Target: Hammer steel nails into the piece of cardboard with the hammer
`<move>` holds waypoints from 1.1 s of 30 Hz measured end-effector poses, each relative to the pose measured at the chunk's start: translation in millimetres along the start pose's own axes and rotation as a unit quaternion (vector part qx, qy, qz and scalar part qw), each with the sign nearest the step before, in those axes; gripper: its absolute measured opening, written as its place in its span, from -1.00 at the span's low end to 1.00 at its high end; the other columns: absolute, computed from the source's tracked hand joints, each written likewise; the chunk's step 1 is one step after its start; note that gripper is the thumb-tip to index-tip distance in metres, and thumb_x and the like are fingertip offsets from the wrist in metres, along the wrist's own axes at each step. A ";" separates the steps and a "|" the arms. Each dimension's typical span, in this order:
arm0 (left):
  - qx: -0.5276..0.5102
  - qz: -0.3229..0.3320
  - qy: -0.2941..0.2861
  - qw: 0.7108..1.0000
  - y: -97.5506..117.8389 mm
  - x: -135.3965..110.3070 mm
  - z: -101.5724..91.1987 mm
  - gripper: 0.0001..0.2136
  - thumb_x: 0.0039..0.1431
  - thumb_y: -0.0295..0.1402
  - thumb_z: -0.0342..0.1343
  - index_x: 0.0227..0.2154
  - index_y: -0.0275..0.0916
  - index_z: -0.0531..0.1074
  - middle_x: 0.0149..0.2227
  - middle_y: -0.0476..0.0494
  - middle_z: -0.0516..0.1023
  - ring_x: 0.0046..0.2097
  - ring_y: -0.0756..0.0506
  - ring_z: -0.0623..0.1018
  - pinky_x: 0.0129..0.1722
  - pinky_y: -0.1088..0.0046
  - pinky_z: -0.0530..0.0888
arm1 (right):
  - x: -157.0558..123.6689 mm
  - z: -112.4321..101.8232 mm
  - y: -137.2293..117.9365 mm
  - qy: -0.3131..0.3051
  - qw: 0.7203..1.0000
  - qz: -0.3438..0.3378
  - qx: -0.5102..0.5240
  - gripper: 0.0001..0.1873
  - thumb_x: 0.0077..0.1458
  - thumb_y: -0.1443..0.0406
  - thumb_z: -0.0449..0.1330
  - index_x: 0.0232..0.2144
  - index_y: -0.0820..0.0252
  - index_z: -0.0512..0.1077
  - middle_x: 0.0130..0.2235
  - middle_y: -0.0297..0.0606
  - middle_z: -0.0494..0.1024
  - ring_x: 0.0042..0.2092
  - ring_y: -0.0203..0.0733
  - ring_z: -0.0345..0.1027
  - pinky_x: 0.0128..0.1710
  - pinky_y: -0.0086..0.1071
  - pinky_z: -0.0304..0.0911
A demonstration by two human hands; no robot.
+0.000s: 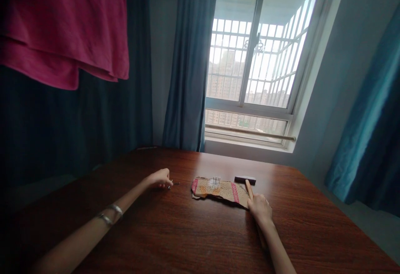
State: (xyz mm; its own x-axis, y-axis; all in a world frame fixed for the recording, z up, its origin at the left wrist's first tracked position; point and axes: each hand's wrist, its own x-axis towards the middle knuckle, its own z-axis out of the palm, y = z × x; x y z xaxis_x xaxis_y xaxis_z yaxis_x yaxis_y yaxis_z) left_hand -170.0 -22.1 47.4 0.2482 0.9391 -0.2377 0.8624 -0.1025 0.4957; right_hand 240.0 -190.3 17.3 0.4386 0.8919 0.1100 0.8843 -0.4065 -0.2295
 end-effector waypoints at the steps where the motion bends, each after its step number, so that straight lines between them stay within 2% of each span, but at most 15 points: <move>1: 0.004 -0.003 -0.001 1.000 1.8 -1.9 0.6 -0.83 -0.31 -0.35 0.16 -0.79 -0.36 0.38 -0.70 -0.09 0.40 -0.64 0.04 0.35 -0.61 0.55 0.27 | -0.8 -1.2 -0.8 0.000 1.000 0.001 0.000 -0.64 0.02 0.20 -0.04 -0.29 0.21 0.49 -0.24 0.02 0.51 -0.19 0.00 0.40 -0.27 -0.31 0.23; 6: 0.025 -0.020 -0.006 0.999 10.0 -13.5 1.3 -0.87 -0.34 -0.39 0.15 -0.78 -0.36 0.37 -0.76 -0.05 0.34 -0.67 0.05 0.29 -0.66 0.57 0.22 | -3.8 -4.9 -2.8 0.002 1.000 0.002 -0.003 -0.67 0.02 0.23 -0.02 -0.28 0.17 0.49 -0.26 -0.02 0.52 -0.19 -0.04 0.40 -0.25 -0.34 0.22; 11: 0.016 -0.025 -0.008 1.000 9.7 -14.5 -3.0 -0.87 -0.30 -0.38 0.12 -0.74 -0.37 0.40 -0.72 -0.07 0.36 -0.68 0.05 0.28 -0.67 0.57 0.20 | -5.4 -4.1 -3.0 0.004 1.000 0.008 -0.015 -0.66 0.03 0.20 -0.02 -0.28 0.19 0.48 -0.26 -0.01 0.49 -0.19 -0.01 0.38 -0.26 -0.29 0.23; 14: 0.010 0.026 0.040 0.999 16.7 -11.8 -8.5 -0.85 -0.24 -0.36 0.10 -0.70 -0.38 0.43 -0.69 -0.09 0.39 -0.61 0.01 0.36 -0.61 0.55 0.24 | -7.7 -6.3 -8.4 0.059 0.998 0.000 -0.037 -0.61 0.06 0.14 -0.04 -0.26 0.26 0.46 -0.23 0.04 0.45 -0.15 0.03 0.34 -0.25 -0.25 0.22; 17: -0.026 0.136 0.118 0.983 37.2 -14.3 -7.3 -0.81 -0.17 -0.31 0.10 -0.60 -0.37 0.49 -0.60 -0.09 0.47 -0.46 -0.04 0.44 -0.49 0.56 0.30 | -12.8 -11.9 -22.2 0.142 0.987 -0.065 0.026 -0.61 0.11 0.16 -0.09 -0.16 0.19 0.41 -0.21 -0.05 0.43 -0.16 -0.05 0.32 -0.24 -0.29 0.21; 19: -0.074 0.220 0.139 0.963 55.7 -20.3 2.0 -0.75 -0.09 -0.24 0.06 -0.50 -0.35 0.51 -0.50 -0.09 0.51 -0.39 -0.04 0.45 -0.41 0.57 0.32 | -18.8 -14.8 -35.8 0.149 0.971 -0.124 0.140 -0.62 0.12 0.16 -0.09 -0.13 0.12 0.40 -0.23 -0.13 0.43 -0.23 -0.12 0.34 -0.24 -0.32 0.22; 23: -0.119 0.316 0.135 0.932 90.2 -37.9 38.8 -0.71 0.01 -0.20 0.02 -0.43 -0.34 0.50 -0.45 -0.11 0.51 -0.41 -0.01 0.43 -0.40 0.56 0.31 | -35.8 -10.6 -67.3 0.100 0.905 -0.235 0.341 -0.64 0.09 0.11 -0.04 -0.22 0.11 0.45 -0.23 -0.16 0.44 -0.31 -0.18 0.32 -0.38 -0.38 0.25; 25: -0.124 0.323 0.131 0.929 102.4 -45.7 59.3 -0.71 0.02 -0.19 0.02 -0.45 -0.33 0.50 -0.51 -0.09 0.49 -0.46 0.00 0.41 -0.44 0.55 0.30 | -43.7 -3.6 -80.7 0.068 0.876 -0.238 0.414 -0.62 0.08 0.08 -0.02 -0.21 0.13 0.46 -0.28 -0.16 0.45 -0.38 -0.21 0.30 -0.50 -0.41 0.24; 28: -0.130 0.354 0.122 0.918 113.5 -53.3 83.7 -0.75 0.03 -0.22 0.04 -0.48 -0.30 0.49 -0.51 -0.08 0.48 -0.46 0.01 0.39 -0.44 0.56 0.29 | -49.8 7.7 -92.4 0.017 0.841 -0.208 0.500 -0.56 0.04 0.04 0.01 -0.18 0.19 0.44 -0.41 -0.21 0.43 -0.51 -0.28 0.23 -0.65 -0.45 0.18; 33: -0.146 0.391 0.099 0.903 119.6 -58.2 103.6 -0.77 0.07 -0.24 0.02 -0.47 -0.30 0.49 -0.48 -0.08 0.48 -0.43 0.01 0.40 -0.41 0.56 0.30 | -47.0 17.0 -93.9 0.040 0.816 -0.193 0.544 -0.60 0.01 0.05 0.06 -0.29 0.23 0.46 -0.53 -0.29 0.39 -0.58 -0.35 0.17 -0.69 -0.49 0.14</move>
State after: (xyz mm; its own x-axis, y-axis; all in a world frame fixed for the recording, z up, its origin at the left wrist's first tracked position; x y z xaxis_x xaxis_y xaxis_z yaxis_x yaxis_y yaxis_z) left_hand -35.7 -123.0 34.0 0.6226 0.6599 0.4206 0.2975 -0.6968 0.6527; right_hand 133.7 -190.7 17.3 0.2084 0.8786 0.4296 0.3136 0.3560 -0.8803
